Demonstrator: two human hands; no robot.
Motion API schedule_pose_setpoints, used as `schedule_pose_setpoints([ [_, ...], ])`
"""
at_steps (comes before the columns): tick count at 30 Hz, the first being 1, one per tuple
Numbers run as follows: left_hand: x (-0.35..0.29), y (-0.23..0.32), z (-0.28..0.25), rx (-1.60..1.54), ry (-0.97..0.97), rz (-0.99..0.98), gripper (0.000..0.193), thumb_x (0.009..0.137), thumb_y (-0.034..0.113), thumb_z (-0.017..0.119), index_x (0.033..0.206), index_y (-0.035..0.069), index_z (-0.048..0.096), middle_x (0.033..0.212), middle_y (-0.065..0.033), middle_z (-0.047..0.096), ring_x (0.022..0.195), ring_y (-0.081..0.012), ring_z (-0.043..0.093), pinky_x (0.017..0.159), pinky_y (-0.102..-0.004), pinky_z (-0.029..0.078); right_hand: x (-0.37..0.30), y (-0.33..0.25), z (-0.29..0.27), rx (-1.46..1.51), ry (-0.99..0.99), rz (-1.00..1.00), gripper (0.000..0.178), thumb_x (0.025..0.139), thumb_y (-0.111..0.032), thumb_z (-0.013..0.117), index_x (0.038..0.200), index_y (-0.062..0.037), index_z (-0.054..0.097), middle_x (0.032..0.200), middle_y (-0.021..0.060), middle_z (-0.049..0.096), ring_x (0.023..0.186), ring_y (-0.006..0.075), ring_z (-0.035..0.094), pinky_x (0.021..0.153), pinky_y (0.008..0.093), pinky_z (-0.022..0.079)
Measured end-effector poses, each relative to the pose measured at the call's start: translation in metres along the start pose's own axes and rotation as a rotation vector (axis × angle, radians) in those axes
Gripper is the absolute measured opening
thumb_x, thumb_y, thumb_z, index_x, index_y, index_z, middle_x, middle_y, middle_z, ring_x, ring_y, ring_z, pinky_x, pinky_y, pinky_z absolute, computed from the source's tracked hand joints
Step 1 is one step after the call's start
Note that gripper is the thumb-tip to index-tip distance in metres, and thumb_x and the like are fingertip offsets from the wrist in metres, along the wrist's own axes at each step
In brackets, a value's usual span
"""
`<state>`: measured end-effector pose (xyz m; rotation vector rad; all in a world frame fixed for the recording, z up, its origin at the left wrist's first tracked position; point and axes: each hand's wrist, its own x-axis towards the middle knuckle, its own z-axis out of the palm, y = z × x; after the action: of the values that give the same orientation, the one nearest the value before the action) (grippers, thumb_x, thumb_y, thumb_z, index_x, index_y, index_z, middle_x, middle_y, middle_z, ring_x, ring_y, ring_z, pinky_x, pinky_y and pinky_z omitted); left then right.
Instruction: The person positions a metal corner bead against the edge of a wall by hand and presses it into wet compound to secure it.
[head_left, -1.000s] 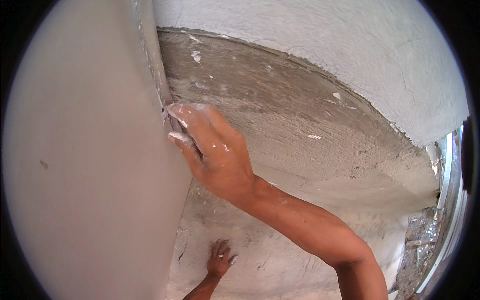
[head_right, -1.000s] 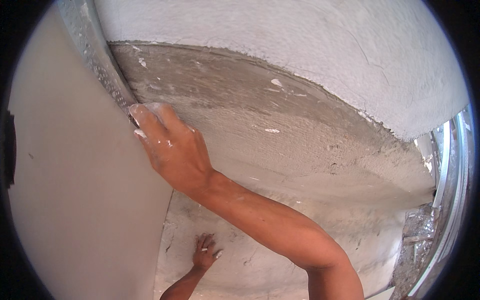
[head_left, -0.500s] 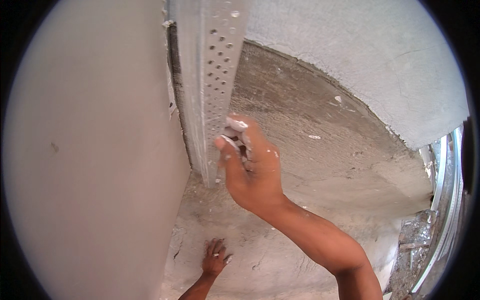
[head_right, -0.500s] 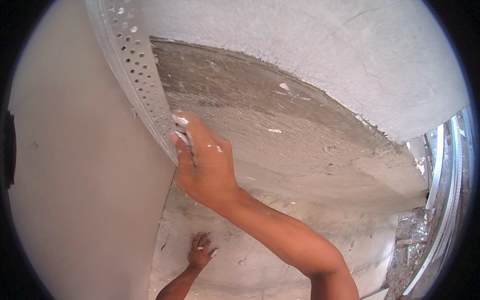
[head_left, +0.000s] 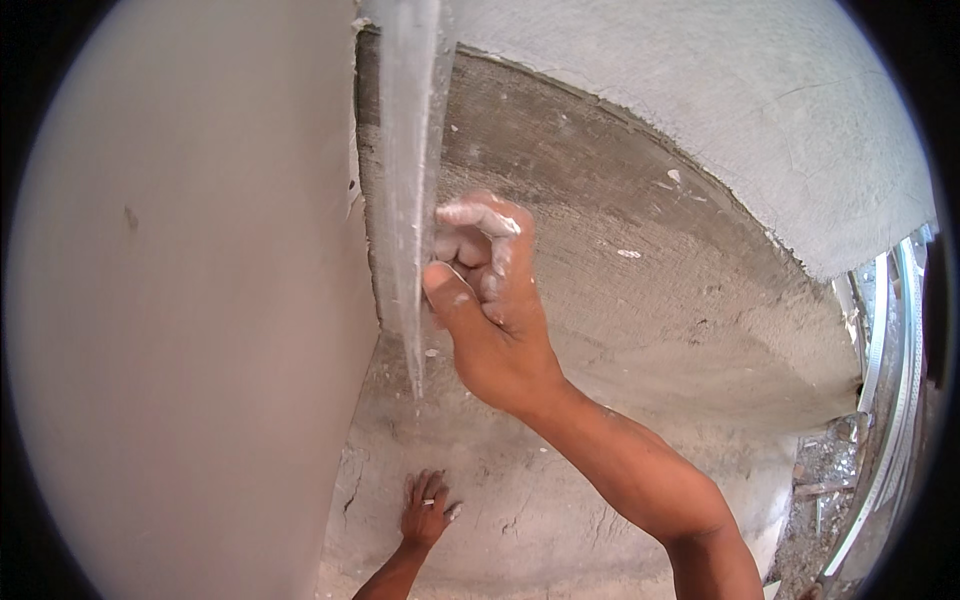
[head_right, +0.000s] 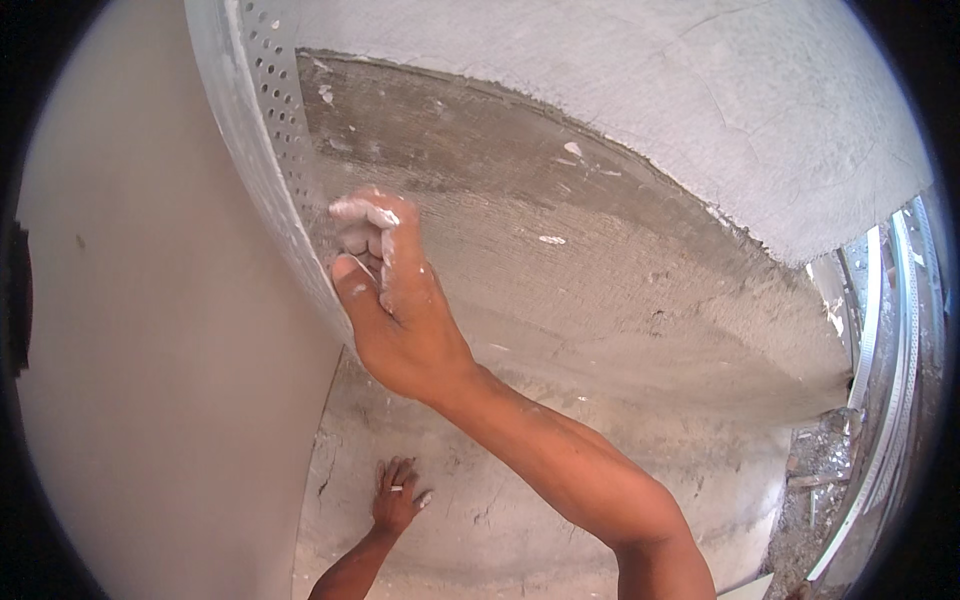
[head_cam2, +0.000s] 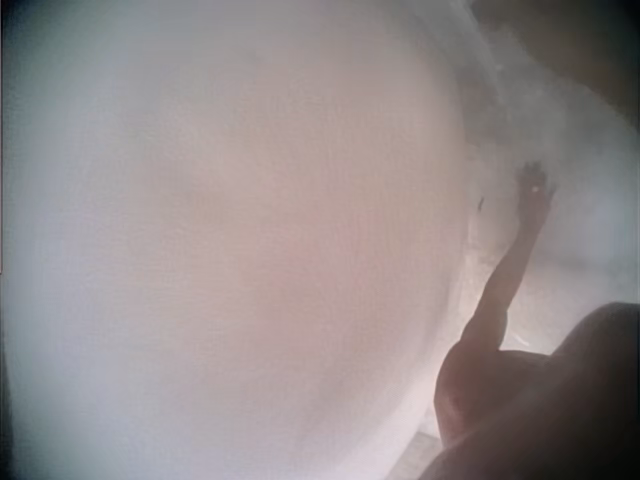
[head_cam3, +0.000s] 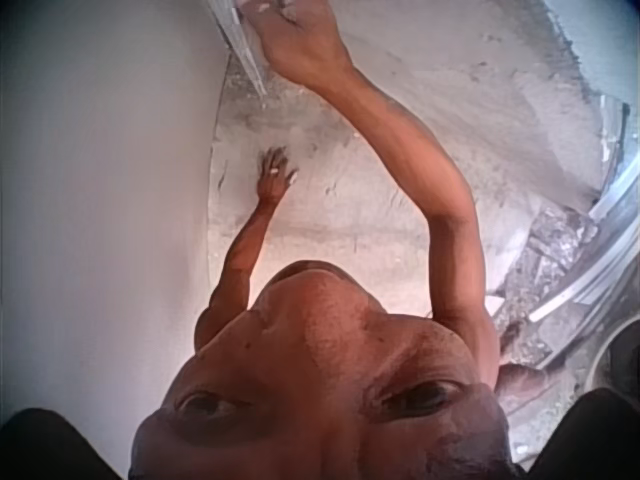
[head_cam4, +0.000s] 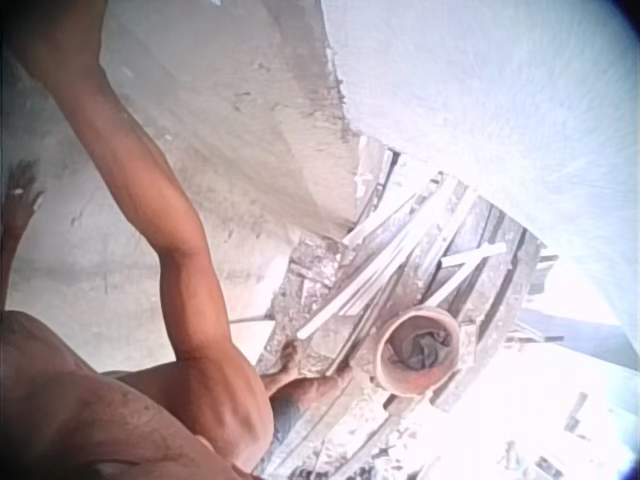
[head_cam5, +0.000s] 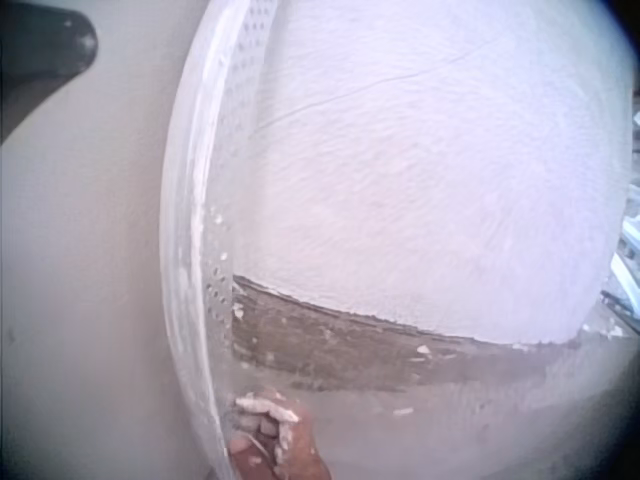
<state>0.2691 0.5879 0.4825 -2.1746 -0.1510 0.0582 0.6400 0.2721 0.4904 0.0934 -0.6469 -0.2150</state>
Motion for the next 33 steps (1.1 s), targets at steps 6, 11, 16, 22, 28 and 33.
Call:
schedule_pose_setpoints([
  [6,-0.005,0.0,-0.002,0.021,0.002,-0.016,0.052,0.075,0.037,0.085,0.113,0.008,0.064,0.143,-0.0116,0.054,0.139,-0.0364,0.042,0.119,-0.0616,0.03,-0.03,0.004,-0.004,-0.07,0.043,-0.16,0.058,0.099,-0.011,0.065,0.142,-0.0095,0.025,0.117,0.0111,0.046,0.099,0.0187,0.05,0.087,0.0383,0.047],
  [11,-0.005,0.003,-0.001,0.021,0.029,0.014,0.054,0.073,0.037,0.087,0.113,0.008,0.064,0.142,-0.0114,0.055,0.138,-0.0361,0.044,0.118,-0.062,0.03,-0.049,-0.018,-0.006,0.02,0.235,-0.074,0.057,0.096,-0.008,0.071,0.137,-0.0077,0.031,0.105,0.0142,0.059,0.092,0.0174,0.061,0.072,0.0323,0.054],
  [16,-0.002,0.001,-0.001,0.053,0.018,0.009,0.058,0.07,0.035,0.09,0.114,0.009,0.063,0.14,-0.012,0.054,0.139,-0.0356,0.043,0.119,-0.0623,0.03,-0.079,-0.053,-0.028,-0.457,0.28,0.137,0.046,0.092,-0.001,0.074,0.125,0.0015,0.042,0.097,0.0146,0.068,0.083,0.0153,0.066,0.068,0.0292,0.056],
  [22,0.006,-0.006,0.001,0.071,0.026,0.005,0.058,0.07,0.034,0.09,0.114,0.008,0.061,0.141,-0.0118,0.054,0.14,-0.0353,0.04,0.12,-0.0616,0.029,-0.08,-0.048,-0.042,-0.575,0.238,-0.209,0.034,0.089,0.002,0.075,0.115,0.0038,0.053,0.098,0.0142,0.072,0.08,0.016,0.069,0.065,0.0277,0.054],
  [28,-0.002,0.004,-0.002,0.036,-0.001,-0.033,0.058,0.072,0.033,0.088,0.116,0.006,0.062,0.143,-0.0124,0.053,0.143,-0.0355,0.038,0.123,-0.0597,0.024,-0.118,-0.091,-0.073,-0.379,0.278,-0.017,0.039,0.093,0.006,0.064,0.124,0.0015,0.04,0.104,0.0157,0.067,0.095,0.0227,0.07,0.077,0.0341,0.056],
  [33,-0.011,0.004,0.011,-0.013,-0.083,-0.04,0.058,0.073,0.03,0.087,0.118,0.003,0.062,0.145,-0.0137,0.053,0.145,-0.035,0.037,0.125,-0.0598,0.021,-0.184,-0.153,-0.153,-0.593,0.195,0.13,0.039,0.089,0.0,0.06,0.122,-0.006,0.039,0.098,0.0135,0.06,0.088,0.0249,0.065,0.08,0.0402,0.052],
])
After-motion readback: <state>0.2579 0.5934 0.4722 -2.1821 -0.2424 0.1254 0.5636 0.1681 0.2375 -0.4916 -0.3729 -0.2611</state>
